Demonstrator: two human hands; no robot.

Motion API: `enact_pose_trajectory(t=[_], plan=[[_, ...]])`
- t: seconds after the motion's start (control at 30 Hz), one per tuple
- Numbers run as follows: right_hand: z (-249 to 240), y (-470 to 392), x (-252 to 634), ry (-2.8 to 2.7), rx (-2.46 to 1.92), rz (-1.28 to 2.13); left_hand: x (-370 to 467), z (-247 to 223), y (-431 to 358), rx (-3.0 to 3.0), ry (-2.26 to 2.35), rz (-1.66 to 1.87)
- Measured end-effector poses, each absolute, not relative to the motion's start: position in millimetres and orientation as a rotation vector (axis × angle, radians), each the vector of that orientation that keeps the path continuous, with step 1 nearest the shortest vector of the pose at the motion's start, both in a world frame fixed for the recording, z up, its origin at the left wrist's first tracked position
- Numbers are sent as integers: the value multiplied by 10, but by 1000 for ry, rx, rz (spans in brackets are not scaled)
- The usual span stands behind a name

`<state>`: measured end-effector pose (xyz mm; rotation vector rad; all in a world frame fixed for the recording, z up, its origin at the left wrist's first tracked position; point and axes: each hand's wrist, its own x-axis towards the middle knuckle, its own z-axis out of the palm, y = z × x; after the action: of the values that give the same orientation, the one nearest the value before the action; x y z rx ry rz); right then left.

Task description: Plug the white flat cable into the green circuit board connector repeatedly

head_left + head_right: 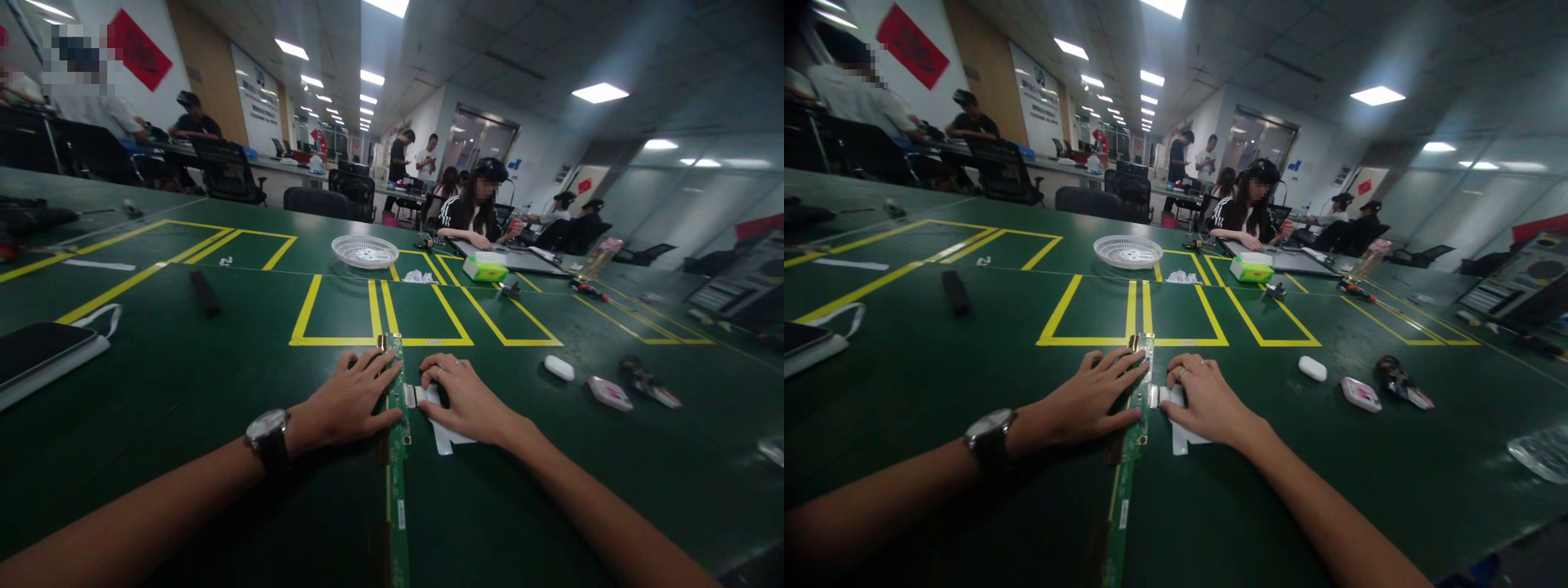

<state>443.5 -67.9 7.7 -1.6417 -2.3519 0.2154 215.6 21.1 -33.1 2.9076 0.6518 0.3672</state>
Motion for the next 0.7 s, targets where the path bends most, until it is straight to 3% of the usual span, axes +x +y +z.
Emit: enact_pose_trajectory(t=[0.4, 0.7], plan=[[70, -716, 4397, -2322, -1717, 124, 2168, -320, 190, 2884, 674, 409], [34, -692, 4437, -2313, -1618, 235, 2162, -310, 198, 2916, 649, 356]])
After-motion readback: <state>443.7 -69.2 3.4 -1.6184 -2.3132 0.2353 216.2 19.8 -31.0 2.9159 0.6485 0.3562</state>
